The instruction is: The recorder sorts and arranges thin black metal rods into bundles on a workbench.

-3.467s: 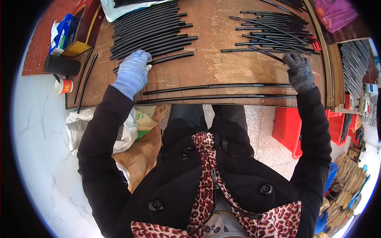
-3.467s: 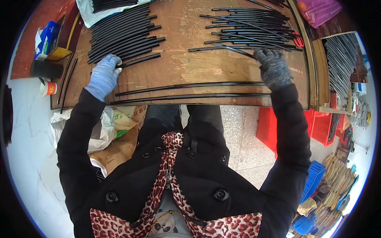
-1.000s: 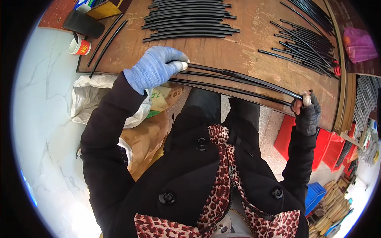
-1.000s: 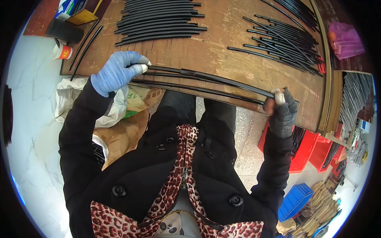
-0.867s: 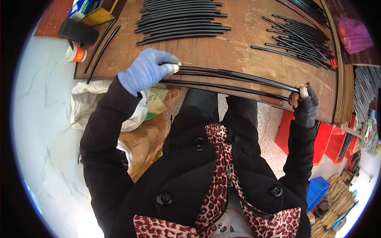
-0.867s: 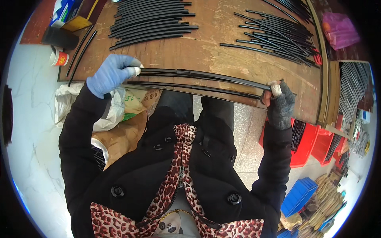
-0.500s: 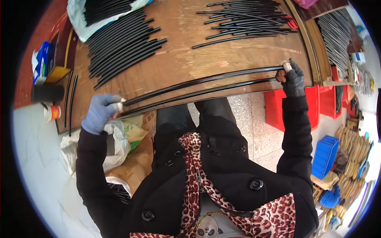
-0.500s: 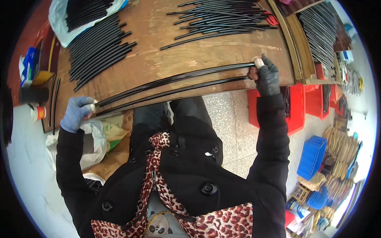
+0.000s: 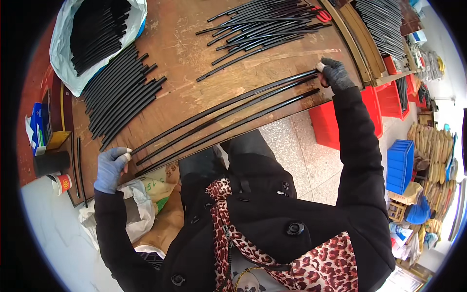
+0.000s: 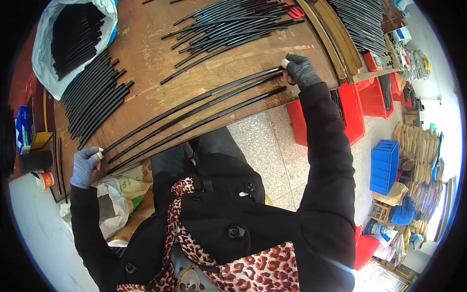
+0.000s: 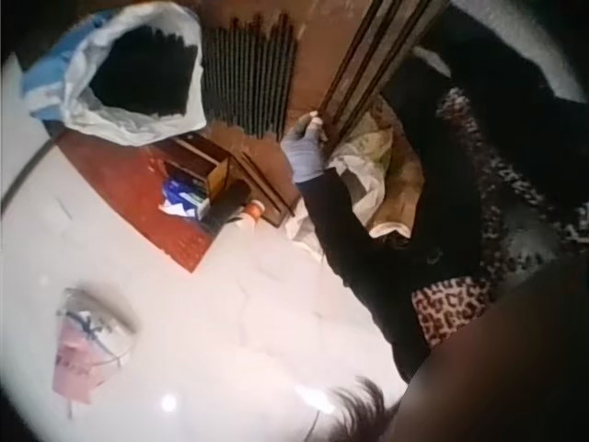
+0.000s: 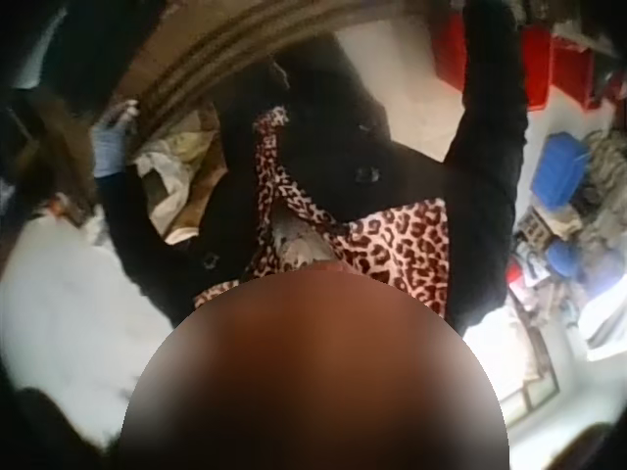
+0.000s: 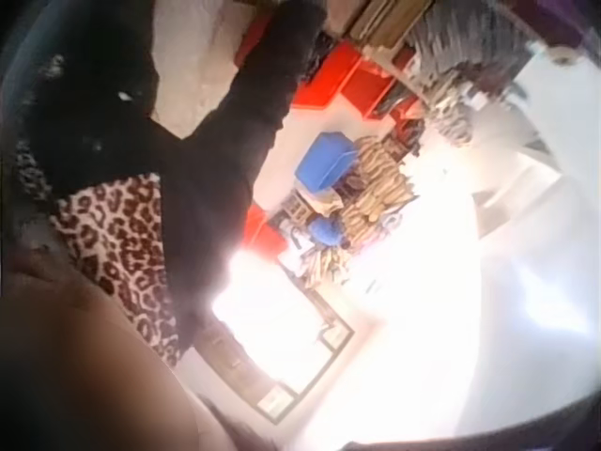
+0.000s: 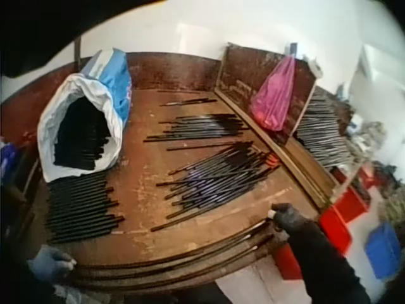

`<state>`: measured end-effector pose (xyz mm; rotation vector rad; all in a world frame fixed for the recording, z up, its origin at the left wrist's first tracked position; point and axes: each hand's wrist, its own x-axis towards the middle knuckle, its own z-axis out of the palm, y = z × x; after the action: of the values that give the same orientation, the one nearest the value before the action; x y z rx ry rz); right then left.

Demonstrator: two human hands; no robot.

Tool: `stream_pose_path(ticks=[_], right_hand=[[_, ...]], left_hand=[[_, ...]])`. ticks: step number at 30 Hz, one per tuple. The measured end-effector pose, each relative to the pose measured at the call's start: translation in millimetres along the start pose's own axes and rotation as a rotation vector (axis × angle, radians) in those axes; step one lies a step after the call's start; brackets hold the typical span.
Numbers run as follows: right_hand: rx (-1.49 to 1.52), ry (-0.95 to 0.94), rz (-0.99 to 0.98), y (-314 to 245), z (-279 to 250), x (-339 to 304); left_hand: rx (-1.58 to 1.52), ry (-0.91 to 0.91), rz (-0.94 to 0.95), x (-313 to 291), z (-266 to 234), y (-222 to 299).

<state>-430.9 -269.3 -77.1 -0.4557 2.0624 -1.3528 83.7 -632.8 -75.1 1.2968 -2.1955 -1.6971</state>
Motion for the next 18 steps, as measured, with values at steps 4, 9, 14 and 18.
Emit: stream_pose_path(ticks=[4, 9, 14, 18], right_hand=[[-1.212, 0.215, -0.547, -6.8, 31.2, 7.7], [-1.191, 0.116, -0.893, -37.1, 115.5, 29.4], [-1.506, 0.009, -0.93, -59.5, 170.6, 28.9], [-1.608, -0.071, -1.005, -74.5, 175.0, 14.9]], left_hand=[[0.124, 0.064, 0.09, 6.7, 2.6, -9.2], [0.311, 0.158, 0.178, 12.1, 2.6, -12.8], [0.712, 0.348, 0.434, 32.0, 6.0, 13.1], [0.99, 0.432, 0.384, 49.7, 12.5, 13.6]])
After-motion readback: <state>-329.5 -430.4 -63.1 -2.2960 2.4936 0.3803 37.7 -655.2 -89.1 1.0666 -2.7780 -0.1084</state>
